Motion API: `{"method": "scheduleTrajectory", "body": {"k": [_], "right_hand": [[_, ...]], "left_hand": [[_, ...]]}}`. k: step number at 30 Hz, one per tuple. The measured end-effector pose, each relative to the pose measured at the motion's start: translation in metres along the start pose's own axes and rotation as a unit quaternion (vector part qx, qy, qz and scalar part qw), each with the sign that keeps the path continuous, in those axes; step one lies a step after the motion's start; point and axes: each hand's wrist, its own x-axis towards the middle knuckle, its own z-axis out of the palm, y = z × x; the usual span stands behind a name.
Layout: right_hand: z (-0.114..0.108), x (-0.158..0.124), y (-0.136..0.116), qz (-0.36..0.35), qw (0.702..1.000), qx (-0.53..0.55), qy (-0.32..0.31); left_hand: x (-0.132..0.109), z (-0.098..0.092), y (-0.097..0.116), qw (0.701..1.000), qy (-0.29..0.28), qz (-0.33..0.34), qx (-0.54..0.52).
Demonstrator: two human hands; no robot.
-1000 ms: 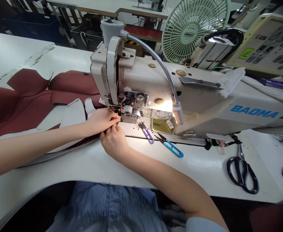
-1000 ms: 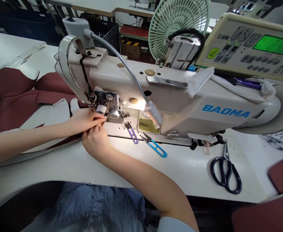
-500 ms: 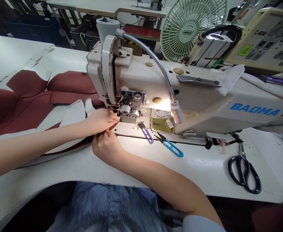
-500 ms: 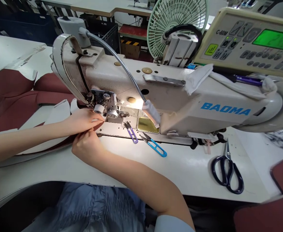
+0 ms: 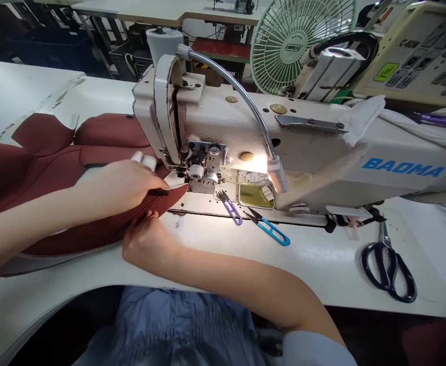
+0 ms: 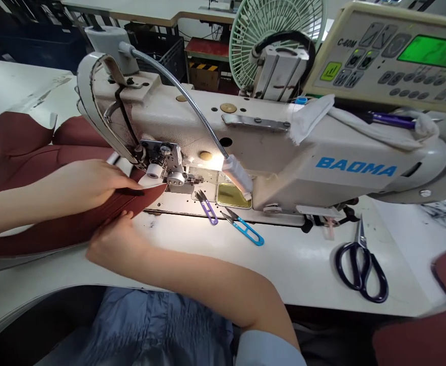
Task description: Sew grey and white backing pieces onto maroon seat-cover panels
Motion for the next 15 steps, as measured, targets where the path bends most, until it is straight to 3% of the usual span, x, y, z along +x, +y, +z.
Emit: {"method": "scheduleTrajectory", "body": {"k": [4,9,15], "right_hand": [[-0.003,0.011,-0.018,-0.024,0.999,0.020,0.034],[0.003,-0.001,-0.021,-0.029,0.997,-0.029,0.062],[0.005,-0.019,-0.008,-0.032,0.995,-0.062,0.065]], "left_hand": [[0.014,0.014,0.011,0.988,-0.103,-0.037,-0.105],[0.031,0.040,0.013,0.990,-0.041,-0.006,-0.134],[0.040,0.045,0.011,0.996,-0.004,-0.002,-0.093]]}}
